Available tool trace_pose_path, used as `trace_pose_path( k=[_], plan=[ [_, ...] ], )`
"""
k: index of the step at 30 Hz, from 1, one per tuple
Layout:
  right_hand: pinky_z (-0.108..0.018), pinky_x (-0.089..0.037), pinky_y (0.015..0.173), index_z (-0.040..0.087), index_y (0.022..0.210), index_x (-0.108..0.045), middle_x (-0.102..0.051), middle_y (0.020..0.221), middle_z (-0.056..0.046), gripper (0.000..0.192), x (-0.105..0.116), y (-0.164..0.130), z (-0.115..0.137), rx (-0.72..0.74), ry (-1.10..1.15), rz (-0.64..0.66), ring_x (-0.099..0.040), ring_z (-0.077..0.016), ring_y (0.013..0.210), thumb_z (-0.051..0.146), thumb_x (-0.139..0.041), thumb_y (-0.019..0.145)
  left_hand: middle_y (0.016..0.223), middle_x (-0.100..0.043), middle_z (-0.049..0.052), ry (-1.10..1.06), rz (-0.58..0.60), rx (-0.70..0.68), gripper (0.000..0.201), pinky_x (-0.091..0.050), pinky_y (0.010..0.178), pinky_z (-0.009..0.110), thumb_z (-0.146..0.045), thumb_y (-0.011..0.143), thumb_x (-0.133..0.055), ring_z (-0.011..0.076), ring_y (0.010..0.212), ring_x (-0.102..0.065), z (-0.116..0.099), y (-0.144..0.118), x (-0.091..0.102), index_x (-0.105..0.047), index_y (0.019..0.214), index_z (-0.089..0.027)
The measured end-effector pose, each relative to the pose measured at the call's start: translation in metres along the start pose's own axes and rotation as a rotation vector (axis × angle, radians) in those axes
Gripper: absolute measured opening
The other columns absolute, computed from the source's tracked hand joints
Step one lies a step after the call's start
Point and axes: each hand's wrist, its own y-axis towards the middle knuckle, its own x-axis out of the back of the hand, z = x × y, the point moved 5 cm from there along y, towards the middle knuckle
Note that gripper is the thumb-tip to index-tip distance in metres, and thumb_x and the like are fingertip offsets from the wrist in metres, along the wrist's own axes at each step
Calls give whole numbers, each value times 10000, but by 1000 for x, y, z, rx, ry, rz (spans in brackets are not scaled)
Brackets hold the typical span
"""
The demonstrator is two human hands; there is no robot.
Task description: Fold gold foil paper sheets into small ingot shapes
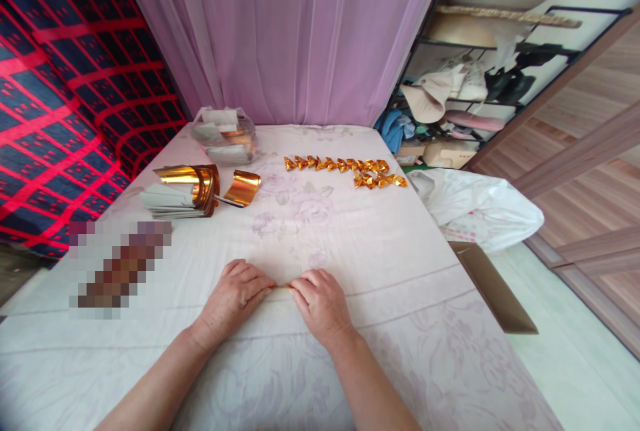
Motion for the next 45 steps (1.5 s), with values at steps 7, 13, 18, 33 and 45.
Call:
trace_pose_path(
  k=[7, 13, 18, 33, 45],
  plan=[
    [-305, -429, 737, 216, 866, -668, -661, 816, -34, 173, -1, 1, -1, -52, -15, 10, -592, -184, 793, 227, -521, 956, 791, -676, 2, -25, 39, 89, 102, -406, 828, 382, -243, 923, -593, 195, 806, -579, 0, 2, -1, -660, 853, -209],
    [-300, -421, 734, 220, 827, -663, -649, 822, -29, 172, 1, 1, 0, -69, 22, 36, -581, -178, 795, 215, -535, 941, 856, -681, 6, -34, 59, 147, 99, -394, 850, 398, -258, 910, -610, 208, 864, -579, 1, 0, 0, -674, 844, -222],
    [-297, -410, 724, 219, 799, -661, -649, 784, -21, 194, 1, 3, -1, -96, 41, 61, -579, -173, 774, 203, -524, 936, 827, -684, 8, -17, 83, 178, 165, -371, 895, 432, -285, 933, -568, 206, 856, -581, 1, 2, 1, -687, 831, -233],
    [-287, -377, 685, 223, 767, -590, -649, 723, 4, 143, 0, 2, -1, -192, 44, -51, -565, -166, 711, 188, -540, 897, 777, -676, 36, 99, 73, 282, 218, -313, 978, 536, -264, 949, -504, 238, 835, -587, -7, 7, 2, -643, 791, -207],
    [-291, -347, 686, 219, 761, -579, -622, 714, 0, 162, -4, 1, 0, -178, -53, -60, -548, -171, 718, 169, -529, 906, 813, -702, 32, 110, 71, 319, 111, -351, 896, 459, -273, 926, -553, 245, 835, -602, -7, 9, -1, -613, 862, -206]
  ],
)
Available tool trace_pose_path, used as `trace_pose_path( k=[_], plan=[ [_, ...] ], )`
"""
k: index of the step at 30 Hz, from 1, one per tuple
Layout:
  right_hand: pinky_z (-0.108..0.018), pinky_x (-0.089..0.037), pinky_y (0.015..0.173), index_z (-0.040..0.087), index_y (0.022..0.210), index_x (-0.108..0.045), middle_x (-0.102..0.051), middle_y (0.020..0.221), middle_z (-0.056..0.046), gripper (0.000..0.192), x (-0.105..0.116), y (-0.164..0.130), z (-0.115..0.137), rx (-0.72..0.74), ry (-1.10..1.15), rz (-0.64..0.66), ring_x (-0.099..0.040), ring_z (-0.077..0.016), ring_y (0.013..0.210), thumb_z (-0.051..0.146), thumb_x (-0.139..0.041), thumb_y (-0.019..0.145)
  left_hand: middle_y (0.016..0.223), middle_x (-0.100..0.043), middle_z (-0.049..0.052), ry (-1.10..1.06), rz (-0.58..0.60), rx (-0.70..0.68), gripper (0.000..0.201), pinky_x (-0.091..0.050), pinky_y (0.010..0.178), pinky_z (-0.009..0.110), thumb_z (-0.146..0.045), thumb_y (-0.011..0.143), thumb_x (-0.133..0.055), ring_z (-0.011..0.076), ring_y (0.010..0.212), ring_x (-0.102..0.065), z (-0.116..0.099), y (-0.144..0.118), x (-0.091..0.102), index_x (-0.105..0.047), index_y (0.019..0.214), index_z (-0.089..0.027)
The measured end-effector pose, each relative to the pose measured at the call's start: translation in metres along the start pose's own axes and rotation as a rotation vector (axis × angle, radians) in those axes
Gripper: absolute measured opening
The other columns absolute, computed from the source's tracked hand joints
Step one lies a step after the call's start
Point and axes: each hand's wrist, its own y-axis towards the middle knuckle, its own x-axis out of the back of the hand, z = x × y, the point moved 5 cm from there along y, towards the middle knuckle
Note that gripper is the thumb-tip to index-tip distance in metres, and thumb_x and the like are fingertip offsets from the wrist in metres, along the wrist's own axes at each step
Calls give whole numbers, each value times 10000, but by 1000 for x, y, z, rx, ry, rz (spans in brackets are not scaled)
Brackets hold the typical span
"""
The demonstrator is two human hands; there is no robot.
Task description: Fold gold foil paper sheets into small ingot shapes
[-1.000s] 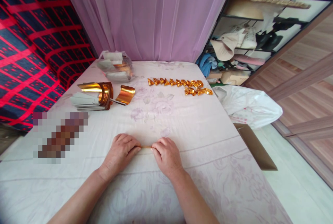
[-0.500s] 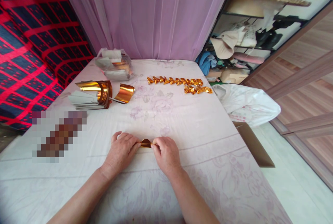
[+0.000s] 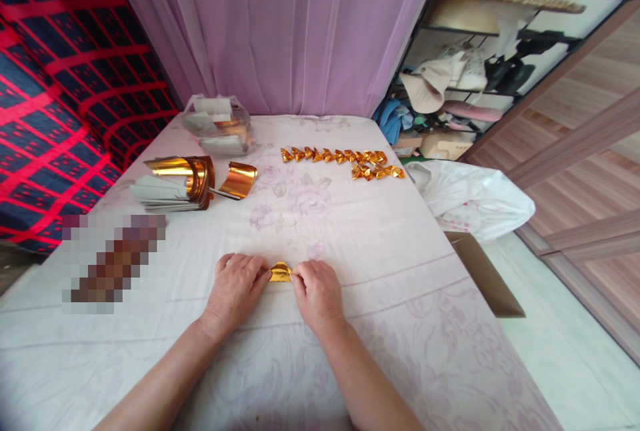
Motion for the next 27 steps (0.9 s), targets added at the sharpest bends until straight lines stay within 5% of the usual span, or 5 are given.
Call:
trace_pose_path(
  k=[17, 22, 27],
  plan=[
    [-300, -380, 717, 224, 878, -646, -634, 818, -22, 167, -2, 1, 0, 19, -22, 44, -572, -183, 797, 135, -507, 902, 876, -692, 17, -111, -20, -4, 172, -344, 867, 438, -273, 935, -545, 227, 882, -563, 5, -1, -4, -716, 937, -291],
    [-303, -369, 683, 223, 820, -627, -624, 797, -28, 74, -2, 8, 9, -19, -126, 67, -572, -189, 776, 200, -580, 872, 879, -691, 20, -121, -28, 2, 164, -348, 868, 437, -242, 916, -552, 229, 897, -565, 5, 0, -4, -712, 920, -275],
    [-301, -319, 590, 224, 701, -608, -621, 702, -32, 239, -3, 22, 15, -105, -274, 79, -555, -167, 643, 314, -566, 919, 913, -691, 30, -98, -41, -15, 203, -352, 882, 439, -235, 917, -546, 227, 914, -565, 7, -1, -7, -714, 1019, -286]
  ],
)
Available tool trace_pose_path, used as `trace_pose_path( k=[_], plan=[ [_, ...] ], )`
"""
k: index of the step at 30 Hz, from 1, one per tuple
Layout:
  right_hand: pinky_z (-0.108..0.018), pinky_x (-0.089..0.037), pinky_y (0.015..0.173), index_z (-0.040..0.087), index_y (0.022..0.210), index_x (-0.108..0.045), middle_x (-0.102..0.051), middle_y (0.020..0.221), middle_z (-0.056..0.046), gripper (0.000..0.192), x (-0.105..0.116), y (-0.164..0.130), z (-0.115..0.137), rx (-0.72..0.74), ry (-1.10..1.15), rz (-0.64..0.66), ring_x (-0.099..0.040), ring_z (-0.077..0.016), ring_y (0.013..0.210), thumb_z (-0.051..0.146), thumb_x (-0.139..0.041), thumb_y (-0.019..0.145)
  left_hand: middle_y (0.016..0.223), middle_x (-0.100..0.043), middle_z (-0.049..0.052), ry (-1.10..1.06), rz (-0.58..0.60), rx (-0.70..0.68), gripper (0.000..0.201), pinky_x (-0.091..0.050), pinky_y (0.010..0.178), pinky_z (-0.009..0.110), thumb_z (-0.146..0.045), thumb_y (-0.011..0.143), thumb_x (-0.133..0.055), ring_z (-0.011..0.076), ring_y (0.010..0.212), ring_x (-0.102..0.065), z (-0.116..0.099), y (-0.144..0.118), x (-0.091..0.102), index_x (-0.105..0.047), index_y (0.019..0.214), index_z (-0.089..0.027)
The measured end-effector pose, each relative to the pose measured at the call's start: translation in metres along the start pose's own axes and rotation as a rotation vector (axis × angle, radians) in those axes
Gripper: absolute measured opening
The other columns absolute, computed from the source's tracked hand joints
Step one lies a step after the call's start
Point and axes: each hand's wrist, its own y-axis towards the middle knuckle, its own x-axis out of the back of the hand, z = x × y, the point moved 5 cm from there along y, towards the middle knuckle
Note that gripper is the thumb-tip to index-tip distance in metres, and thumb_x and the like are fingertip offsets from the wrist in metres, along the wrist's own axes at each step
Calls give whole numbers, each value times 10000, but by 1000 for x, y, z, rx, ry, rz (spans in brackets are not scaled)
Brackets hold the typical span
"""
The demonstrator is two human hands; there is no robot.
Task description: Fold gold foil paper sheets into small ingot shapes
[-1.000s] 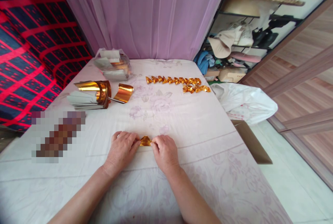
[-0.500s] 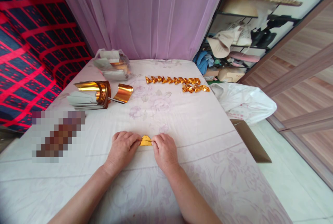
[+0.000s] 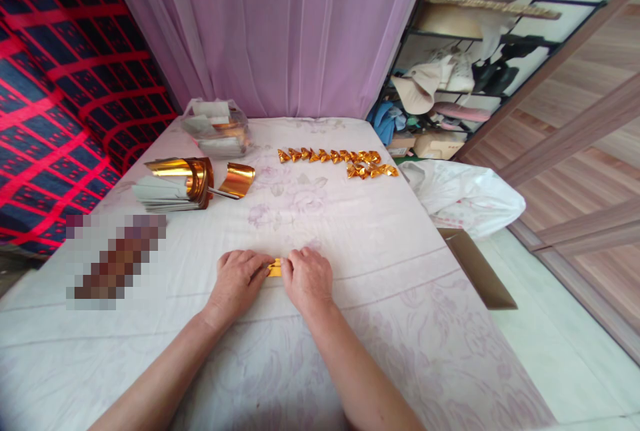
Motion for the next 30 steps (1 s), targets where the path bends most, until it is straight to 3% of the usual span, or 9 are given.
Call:
trace_pose_path(
  k=[6, 10, 22, 30],
  plan=[
    [-299, -298, 554, 225, 669, -659, -652, 681, -50, 305, -4, 12, 2, -88, -102, 75, -561, -167, 588, 381, -569, 916, 873, -661, 40, 59, -12, -35, 255, -363, 878, 445, -263, 942, -533, 230, 881, -556, -4, -2, 2, -711, 1111, -331],
    [-295, -315, 561, 226, 681, -679, -663, 692, -52, 291, -5, 14, 2, -111, -107, 94, -570, -169, 601, 369, -570, 909, 888, -657, 51, 148, 13, -59, 278, -327, 952, 509, -266, 958, -504, 247, 884, -561, -10, -3, 5, -700, 1146, -328],
    [-311, -318, 621, 212, 750, -613, -616, 730, -39, 294, -4, -3, 1, -13, -66, 35, -578, -201, 718, 479, -670, 859, 907, -645, 50, 127, 22, -46, 274, -359, 893, 448, -284, 954, -532, 241, 904, -552, -5, -2, 4, -700, 1162, -340],
    [-304, -325, 685, 213, 779, -606, -626, 786, -18, 216, -4, -12, -23, 72, 38, -15, -579, -186, 774, 390, -667, 887, 910, -636, 41, 134, 37, -53, 299, -366, 896, 423, -280, 967, -509, 227, 910, -548, -1, -3, 1, -682, 1195, -365]
  ],
)
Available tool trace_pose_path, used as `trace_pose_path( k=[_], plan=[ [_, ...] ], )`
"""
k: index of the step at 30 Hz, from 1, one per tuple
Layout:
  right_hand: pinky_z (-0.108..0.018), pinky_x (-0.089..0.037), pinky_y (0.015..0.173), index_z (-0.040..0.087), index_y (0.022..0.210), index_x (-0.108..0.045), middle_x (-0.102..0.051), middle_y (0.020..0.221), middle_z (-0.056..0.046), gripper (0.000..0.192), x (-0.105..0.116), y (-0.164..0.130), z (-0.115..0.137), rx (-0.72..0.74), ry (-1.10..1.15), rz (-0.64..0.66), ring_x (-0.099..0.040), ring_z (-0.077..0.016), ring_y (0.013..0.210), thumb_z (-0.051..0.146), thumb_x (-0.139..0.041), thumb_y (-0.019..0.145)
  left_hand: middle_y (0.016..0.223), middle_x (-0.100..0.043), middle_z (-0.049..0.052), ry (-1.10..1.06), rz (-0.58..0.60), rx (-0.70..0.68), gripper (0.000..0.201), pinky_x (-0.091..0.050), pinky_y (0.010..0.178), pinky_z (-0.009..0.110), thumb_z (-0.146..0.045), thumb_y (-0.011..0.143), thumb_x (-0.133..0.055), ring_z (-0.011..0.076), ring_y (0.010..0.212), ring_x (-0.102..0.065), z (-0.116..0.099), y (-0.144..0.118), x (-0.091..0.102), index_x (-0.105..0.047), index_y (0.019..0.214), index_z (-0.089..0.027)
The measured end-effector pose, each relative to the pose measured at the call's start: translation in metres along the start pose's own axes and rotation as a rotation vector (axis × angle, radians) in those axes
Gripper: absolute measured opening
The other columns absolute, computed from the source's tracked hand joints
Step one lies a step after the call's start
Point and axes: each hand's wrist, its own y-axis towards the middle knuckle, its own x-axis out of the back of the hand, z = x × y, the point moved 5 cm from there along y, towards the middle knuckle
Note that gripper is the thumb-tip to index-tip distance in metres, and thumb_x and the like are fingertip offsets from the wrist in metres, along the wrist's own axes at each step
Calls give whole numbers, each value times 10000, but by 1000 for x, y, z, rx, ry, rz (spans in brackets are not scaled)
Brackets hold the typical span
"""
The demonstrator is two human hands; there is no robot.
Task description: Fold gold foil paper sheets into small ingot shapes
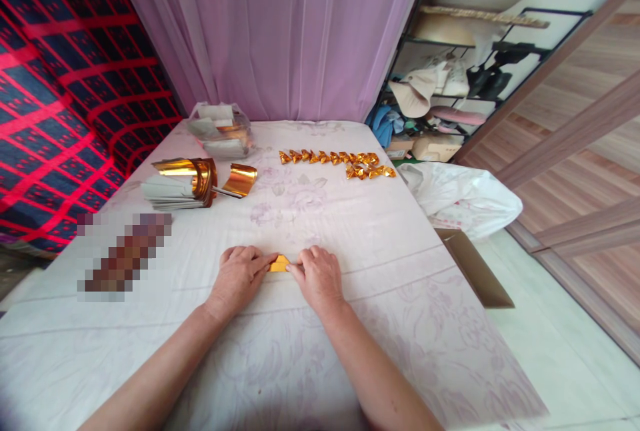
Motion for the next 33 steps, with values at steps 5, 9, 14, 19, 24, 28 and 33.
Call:
trace_pose_path(
  k=[5, 9, 14, 19, 24, 28, 33],
  plan=[
    [-301, -329, 704, 216, 771, -605, -619, 792, -9, 170, 2, -4, -8, 25, 52, -15, -569, -181, 777, 324, -672, 884, 926, -646, 45, 44, 9, -28, 324, -386, 899, 443, -249, 971, -490, 233, 903, -555, -2, 0, 1, -669, 1212, -372],
    [-305, -324, 698, 218, 755, -608, -618, 787, -9, 173, 1, -3, -8, 29, 63, -22, -561, -178, 758, 316, -672, 883, 942, -660, 48, 117, -1, -52, 361, -374, 963, 517, -170, 935, -520, 246, 903, -577, -7, -1, 5, -659, 1220, -342],
    [-306, -318, 693, 221, 756, -616, -617, 792, -7, 169, 1, -4, -7, 19, 62, -22, -569, -183, 780, 319, -683, 876, 1140, -669, 51, 172, -112, -152, 376, -326, 1043, 540, -81, 906, -514, 254, 1049, -583, -23, -11, 6, -659, 1172, -304],
    [-306, -321, 699, 218, 770, -622, -625, 806, -13, 163, 1, -4, -6, 9, 48, -21, -576, -186, 796, 321, -674, 884, 1231, -680, 29, 96, -105, -220, 276, -286, 1087, 534, -245, 943, -537, 260, 1165, -567, -35, -21, -3, -642, 1196, -277],
    [-308, -323, 704, 217, 756, -617, -626, 794, -12, 168, 2, -4, -6, 11, 53, -25, -574, -187, 785, 311, -677, 881, 1297, -661, 16, 74, -75, -228, 356, -256, 1102, 549, -400, 983, -457, 297, 1280, -506, -23, -29, -3, -620, 1273, -272],
    [-309, -322, 706, 219, 756, -614, -625, 791, -9, 166, 3, -4, -5, 18, 59, -27, -575, -188, 791, 307, -677, 882, 1296, -662, 2, 51, -69, -218, 376, -229, 1110, 549, -416, 997, -418, 306, 1296, -497, -10, -34, -1, -618, 1286, -285],
    [-310, -321, 709, 220, 756, -615, -627, 796, -6, 159, 3, -5, -6, 16, 67, -30, -571, -183, 788, 298, -684, 876, 1302, -656, -19, 18, -51, -204, 373, -175, 1138, 543, -419, 999, -413, 294, 1317, -479, -1, -37, -2, -613, 1292, -304]
  ],
)
